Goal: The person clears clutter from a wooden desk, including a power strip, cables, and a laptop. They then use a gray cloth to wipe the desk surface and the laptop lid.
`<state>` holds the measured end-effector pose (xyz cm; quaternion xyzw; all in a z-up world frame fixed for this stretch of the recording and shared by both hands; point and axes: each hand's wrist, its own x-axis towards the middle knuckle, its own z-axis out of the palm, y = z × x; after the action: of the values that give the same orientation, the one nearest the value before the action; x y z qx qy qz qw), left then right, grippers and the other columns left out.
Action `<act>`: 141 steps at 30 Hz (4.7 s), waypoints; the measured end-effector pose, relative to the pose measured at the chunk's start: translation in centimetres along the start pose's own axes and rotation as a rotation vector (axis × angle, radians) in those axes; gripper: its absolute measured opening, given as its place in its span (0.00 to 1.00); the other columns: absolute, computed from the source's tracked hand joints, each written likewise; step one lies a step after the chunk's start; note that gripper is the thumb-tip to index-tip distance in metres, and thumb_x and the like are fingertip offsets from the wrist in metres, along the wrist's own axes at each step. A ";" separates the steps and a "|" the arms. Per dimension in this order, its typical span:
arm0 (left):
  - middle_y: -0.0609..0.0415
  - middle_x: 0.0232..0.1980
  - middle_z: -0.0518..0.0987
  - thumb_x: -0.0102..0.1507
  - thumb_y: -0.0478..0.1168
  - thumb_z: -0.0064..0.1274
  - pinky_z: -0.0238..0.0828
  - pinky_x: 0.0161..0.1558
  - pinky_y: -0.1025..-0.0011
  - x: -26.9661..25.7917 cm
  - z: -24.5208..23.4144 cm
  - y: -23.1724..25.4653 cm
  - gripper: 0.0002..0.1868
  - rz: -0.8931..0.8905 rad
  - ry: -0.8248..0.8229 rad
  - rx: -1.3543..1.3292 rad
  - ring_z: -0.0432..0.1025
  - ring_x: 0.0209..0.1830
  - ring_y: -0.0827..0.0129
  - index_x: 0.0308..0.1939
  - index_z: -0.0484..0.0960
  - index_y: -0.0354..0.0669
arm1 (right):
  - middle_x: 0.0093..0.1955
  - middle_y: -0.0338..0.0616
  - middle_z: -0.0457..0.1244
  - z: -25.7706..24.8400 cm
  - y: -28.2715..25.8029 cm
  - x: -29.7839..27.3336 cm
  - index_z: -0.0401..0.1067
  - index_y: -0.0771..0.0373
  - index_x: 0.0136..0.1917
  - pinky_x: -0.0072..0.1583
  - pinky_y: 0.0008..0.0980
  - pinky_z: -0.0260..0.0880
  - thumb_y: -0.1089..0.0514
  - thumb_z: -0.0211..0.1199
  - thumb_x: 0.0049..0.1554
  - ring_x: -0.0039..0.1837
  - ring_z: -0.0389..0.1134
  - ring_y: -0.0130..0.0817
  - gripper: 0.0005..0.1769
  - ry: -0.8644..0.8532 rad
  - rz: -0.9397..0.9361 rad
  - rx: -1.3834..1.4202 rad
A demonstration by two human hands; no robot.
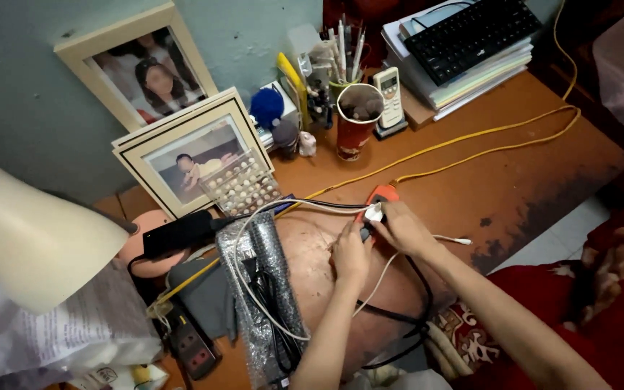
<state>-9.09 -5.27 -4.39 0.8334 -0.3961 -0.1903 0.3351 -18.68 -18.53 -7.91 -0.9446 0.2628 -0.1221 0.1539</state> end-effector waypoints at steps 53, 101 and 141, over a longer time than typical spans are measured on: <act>0.59 0.19 0.59 0.69 0.56 0.30 0.55 0.12 0.78 -41.7 -29.7 -42.8 0.24 -0.581 0.601 -1.170 0.50 0.08 0.78 0.42 0.73 0.42 | 0.41 0.43 0.65 4.4 -38.0 -13.0 0.67 0.57 0.44 0.43 0.36 0.65 0.59 0.57 0.46 0.41 0.67 0.39 0.09 -0.658 -0.493 -0.151; 0.65 0.23 0.61 0.70 0.43 0.38 0.49 0.22 0.82 -37.8 -38.8 -14.8 0.08 0.447 0.467 -1.989 0.53 0.18 0.79 0.45 0.72 0.46 | 0.44 0.41 0.63 -12.5 -47.0 -23.0 0.58 0.62 0.65 0.46 0.28 0.73 0.54 0.49 0.61 0.44 0.69 0.30 0.21 -1.271 -0.283 1.093; 0.63 0.30 0.83 0.62 0.37 0.43 0.57 0.22 0.76 -40.1 -35.7 -3.5 0.17 -0.153 -0.015 -0.292 0.60 0.15 0.77 0.45 0.86 0.58 | 0.33 0.41 0.67 -16.8 -44.0 -17.4 0.67 0.65 0.61 0.39 0.21 0.81 0.66 0.47 0.62 0.34 0.72 0.27 0.15 -0.229 -0.561 1.139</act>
<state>-11.03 42.52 20.31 0.8021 -0.3024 -0.2770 0.4341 -18.19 22.82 20.60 -0.7548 -0.1184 -0.1766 0.6206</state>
